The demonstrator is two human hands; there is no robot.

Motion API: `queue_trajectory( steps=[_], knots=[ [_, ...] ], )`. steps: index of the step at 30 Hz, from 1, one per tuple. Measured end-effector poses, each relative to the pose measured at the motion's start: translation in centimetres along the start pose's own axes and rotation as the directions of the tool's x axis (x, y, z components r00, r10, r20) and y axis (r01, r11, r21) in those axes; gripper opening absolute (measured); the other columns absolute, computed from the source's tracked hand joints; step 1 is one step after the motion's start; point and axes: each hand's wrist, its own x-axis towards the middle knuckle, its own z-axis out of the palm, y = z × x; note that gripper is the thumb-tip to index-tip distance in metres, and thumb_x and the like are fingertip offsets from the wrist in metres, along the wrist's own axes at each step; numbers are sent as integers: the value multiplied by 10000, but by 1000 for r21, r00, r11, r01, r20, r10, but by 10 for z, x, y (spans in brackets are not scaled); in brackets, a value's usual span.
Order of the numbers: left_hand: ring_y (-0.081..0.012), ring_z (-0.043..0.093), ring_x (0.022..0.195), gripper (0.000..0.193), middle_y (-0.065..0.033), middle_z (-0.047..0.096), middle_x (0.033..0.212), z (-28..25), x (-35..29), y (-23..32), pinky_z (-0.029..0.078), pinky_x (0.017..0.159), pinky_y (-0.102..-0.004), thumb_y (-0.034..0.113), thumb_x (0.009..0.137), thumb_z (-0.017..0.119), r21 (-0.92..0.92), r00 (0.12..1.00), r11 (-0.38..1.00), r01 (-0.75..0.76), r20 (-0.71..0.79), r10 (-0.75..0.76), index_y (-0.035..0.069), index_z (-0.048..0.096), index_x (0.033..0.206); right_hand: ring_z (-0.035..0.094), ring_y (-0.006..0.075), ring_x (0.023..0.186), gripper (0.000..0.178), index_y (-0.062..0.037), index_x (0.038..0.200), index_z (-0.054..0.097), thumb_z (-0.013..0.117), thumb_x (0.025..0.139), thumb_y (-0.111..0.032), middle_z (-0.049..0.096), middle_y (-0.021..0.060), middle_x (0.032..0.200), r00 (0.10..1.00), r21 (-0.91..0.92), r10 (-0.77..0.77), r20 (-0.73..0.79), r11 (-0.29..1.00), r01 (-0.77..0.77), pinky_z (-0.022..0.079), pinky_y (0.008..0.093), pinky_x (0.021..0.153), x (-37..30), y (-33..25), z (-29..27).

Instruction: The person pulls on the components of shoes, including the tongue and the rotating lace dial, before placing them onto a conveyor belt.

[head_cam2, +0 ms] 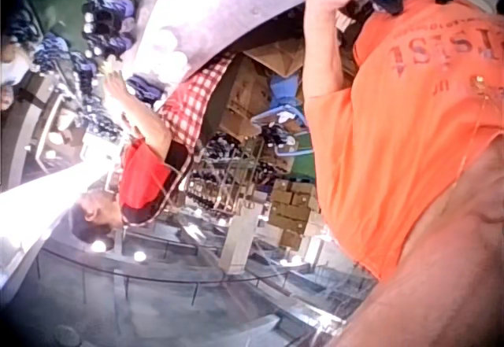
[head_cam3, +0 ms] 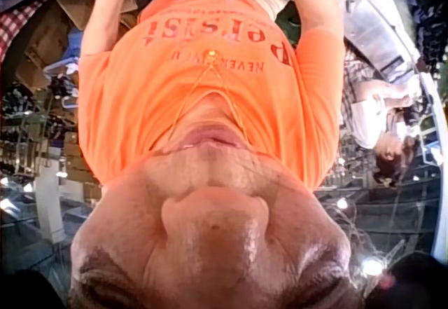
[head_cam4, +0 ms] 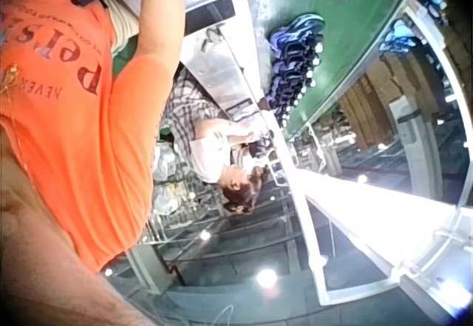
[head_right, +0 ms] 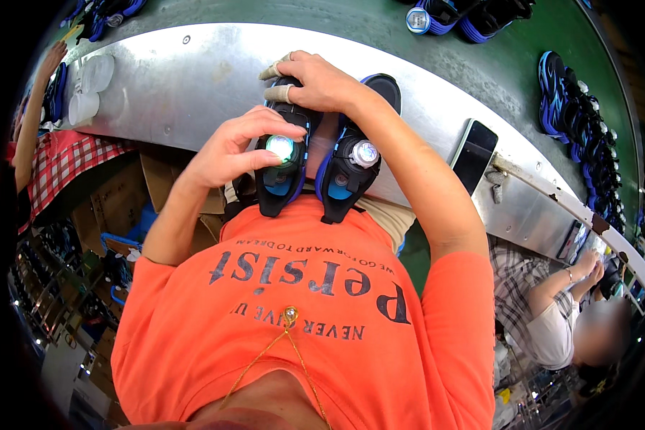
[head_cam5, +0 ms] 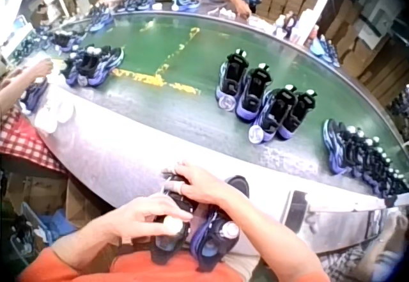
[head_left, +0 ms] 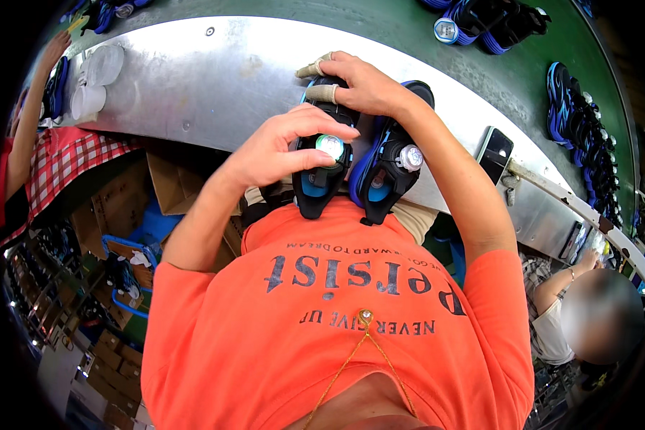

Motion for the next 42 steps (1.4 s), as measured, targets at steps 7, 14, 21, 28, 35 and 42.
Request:
queue_trajectory(
  steps=[7,14,21,28,35,42],
  knots=[
    [-266,450,1219,484,-88,537,1254,13,-8,13,367,1015,-385,148,671,793,352,976,934,54,-218,25,64,577,1096,533,281,1092,375,-134,1240,613,623,884,-251,560,136,1150,1000,5,3,3,1000,-3,421,343,949,-3,5,3],
    [-293,477,1255,315,-72,649,1110,0,-6,-6,364,1046,-412,128,741,725,-6,999,1000,-15,32,16,34,645,1031,531,283,1090,366,-132,1235,615,611,883,-231,555,142,1144,997,26,49,61,998,-50,418,338,947,-4,-8,3],
    [-240,525,1204,259,-95,639,1175,-4,-15,10,398,1014,-359,81,812,647,118,975,993,11,-221,16,15,643,1063,538,269,1061,267,-132,1114,690,622,865,-202,583,123,1053,976,-124,1,-216,992,-28,433,346,922,-15,-25,-7],
    [-167,664,809,244,-117,642,1052,30,-64,33,510,565,-247,157,986,484,-656,761,617,435,-98,-641,-46,612,1032,585,227,841,333,-152,1156,664,673,823,-167,526,94,871,997,121,41,59,991,-48,477,347,730,-60,-84,-16],
    [-229,658,994,268,-145,639,1080,52,-52,37,548,653,-275,179,996,470,-804,723,499,324,-131,-679,-46,585,1084,620,250,629,259,-101,1049,663,672,792,-131,580,115,840,974,-38,61,-220,997,-71,498,349,599,-70,-102,18],
    [-243,668,987,300,-161,644,1081,52,-55,36,575,638,-293,202,997,460,-821,744,489,294,-126,-657,-54,579,1097,554,204,666,308,-124,1054,670,743,764,-199,553,68,867,987,42,154,-53,987,-152,472,308,629,-63,-113,-3]
  ],
)
